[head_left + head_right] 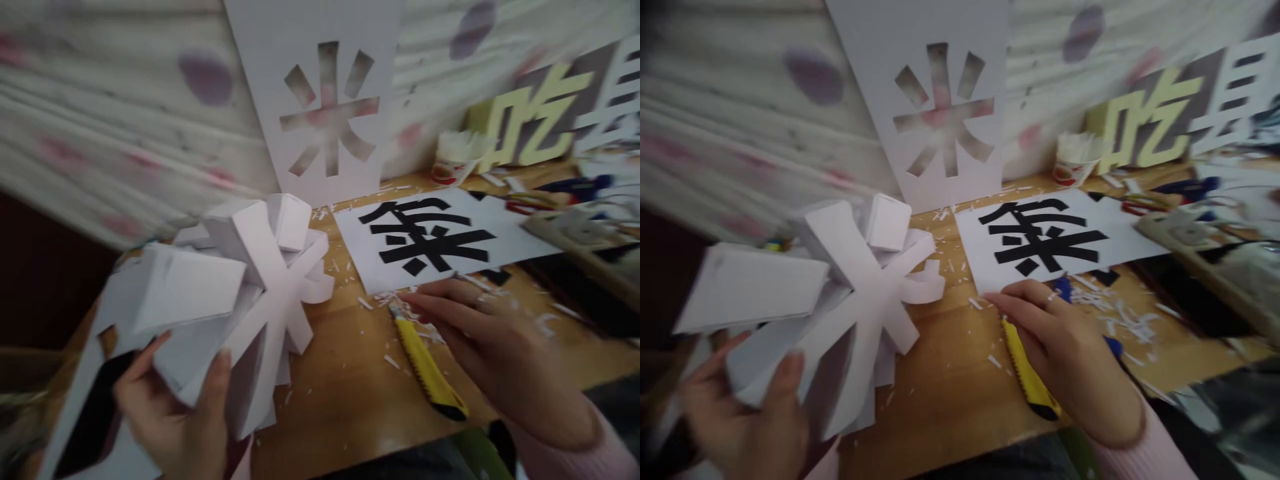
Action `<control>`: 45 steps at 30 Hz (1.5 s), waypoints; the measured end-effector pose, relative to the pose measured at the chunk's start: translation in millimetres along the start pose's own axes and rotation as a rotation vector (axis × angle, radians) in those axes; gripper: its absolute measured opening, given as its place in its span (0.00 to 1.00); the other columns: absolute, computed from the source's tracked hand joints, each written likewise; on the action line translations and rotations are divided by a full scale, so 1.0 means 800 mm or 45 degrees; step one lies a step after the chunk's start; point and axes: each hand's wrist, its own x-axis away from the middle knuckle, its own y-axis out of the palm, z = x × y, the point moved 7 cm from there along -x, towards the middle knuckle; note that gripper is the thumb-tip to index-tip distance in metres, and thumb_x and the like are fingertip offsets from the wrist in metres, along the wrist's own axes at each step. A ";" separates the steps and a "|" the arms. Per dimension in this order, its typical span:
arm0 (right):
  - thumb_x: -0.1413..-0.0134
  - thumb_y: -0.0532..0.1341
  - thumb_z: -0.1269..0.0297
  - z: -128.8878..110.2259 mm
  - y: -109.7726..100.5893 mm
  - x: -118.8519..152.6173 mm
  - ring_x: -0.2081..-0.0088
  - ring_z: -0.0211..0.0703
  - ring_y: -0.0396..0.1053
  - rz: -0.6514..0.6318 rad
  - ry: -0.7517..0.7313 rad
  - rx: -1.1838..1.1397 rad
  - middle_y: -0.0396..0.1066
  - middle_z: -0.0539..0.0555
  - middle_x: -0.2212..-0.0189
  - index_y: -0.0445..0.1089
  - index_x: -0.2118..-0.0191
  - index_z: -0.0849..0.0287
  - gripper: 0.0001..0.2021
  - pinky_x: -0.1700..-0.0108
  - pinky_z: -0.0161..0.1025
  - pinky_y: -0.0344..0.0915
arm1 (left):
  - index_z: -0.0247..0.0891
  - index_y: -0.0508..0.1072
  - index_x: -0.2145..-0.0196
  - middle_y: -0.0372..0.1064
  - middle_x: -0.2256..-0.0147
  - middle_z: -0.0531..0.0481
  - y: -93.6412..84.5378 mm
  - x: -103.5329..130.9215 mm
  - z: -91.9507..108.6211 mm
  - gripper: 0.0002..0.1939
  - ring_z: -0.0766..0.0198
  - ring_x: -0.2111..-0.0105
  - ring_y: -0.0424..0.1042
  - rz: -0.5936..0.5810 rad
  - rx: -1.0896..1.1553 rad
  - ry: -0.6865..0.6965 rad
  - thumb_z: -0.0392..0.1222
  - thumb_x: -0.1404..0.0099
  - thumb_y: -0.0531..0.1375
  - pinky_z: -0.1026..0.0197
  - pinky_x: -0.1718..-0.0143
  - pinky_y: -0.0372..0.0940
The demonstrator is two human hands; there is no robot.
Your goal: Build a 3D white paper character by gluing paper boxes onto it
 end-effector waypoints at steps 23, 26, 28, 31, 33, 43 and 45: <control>0.42 0.52 0.80 -0.166 0.046 -0.101 0.66 0.45 0.72 -0.017 -0.539 -0.022 0.74 0.57 0.64 0.73 0.68 0.60 0.14 0.70 0.37 0.66 | 0.42 0.66 0.53 0.70 0.58 0.49 -0.007 -0.018 0.019 0.26 0.60 0.60 0.73 -0.094 -0.004 0.103 0.42 0.47 0.71 0.56 0.59 0.69; 0.42 0.51 0.80 -0.169 0.047 -0.099 0.67 0.46 0.72 0.035 -0.629 -0.039 0.73 0.59 0.65 0.73 0.67 0.62 0.14 0.70 0.39 0.67 | 0.41 0.66 0.54 0.71 0.59 0.50 -0.005 -0.016 0.021 0.26 0.62 0.61 0.73 -0.102 0.028 0.103 0.41 0.49 0.71 0.57 0.61 0.69; 0.42 0.49 0.79 -0.169 0.048 -0.099 0.68 0.45 0.71 0.049 -0.649 -0.047 0.73 0.59 0.65 0.73 0.66 0.62 0.15 0.71 0.39 0.67 | 0.42 0.66 0.54 0.71 0.59 0.50 -0.004 -0.014 0.023 0.27 0.61 0.61 0.74 -0.105 0.045 0.091 0.42 0.49 0.71 0.57 0.61 0.69; 0.40 0.47 0.79 -0.171 0.052 -0.097 0.69 0.45 0.71 0.030 -0.662 -0.069 0.73 0.59 0.66 0.73 0.64 0.62 0.17 0.72 0.39 0.68 | 0.42 0.65 0.54 0.70 0.58 0.49 -0.002 -0.013 0.024 0.28 0.61 0.59 0.74 -0.125 0.073 0.053 0.43 0.50 0.72 0.56 0.59 0.70; 0.39 0.48 0.78 -0.174 0.054 -0.096 0.68 0.45 0.72 0.038 -0.658 -0.095 0.73 0.59 0.66 0.74 0.64 0.63 0.16 0.71 0.40 0.69 | 0.42 0.64 0.54 0.70 0.57 0.49 -0.002 -0.014 0.023 0.29 0.61 0.59 0.74 -0.141 0.070 0.038 0.42 0.50 0.72 0.56 0.59 0.70; 0.43 0.59 0.81 -0.172 0.067 -0.095 0.60 0.41 0.76 0.187 -0.586 -0.164 0.77 0.51 0.60 0.74 0.58 0.55 0.14 0.59 0.35 0.73 | 0.43 0.64 0.54 0.68 0.57 0.50 -0.003 -0.018 0.014 0.31 0.60 0.57 0.72 -0.220 0.175 0.005 0.41 0.52 0.73 0.58 0.59 0.70; 0.42 0.59 0.82 -0.171 0.068 -0.094 0.62 0.39 0.77 0.184 -0.603 -0.210 0.78 0.49 0.61 0.73 0.58 0.53 0.15 0.61 0.33 0.72 | 0.43 0.64 0.53 0.68 0.56 0.50 -0.002 -0.019 0.012 0.31 0.61 0.56 0.71 -0.229 0.195 -0.008 0.40 0.52 0.73 0.59 0.59 0.70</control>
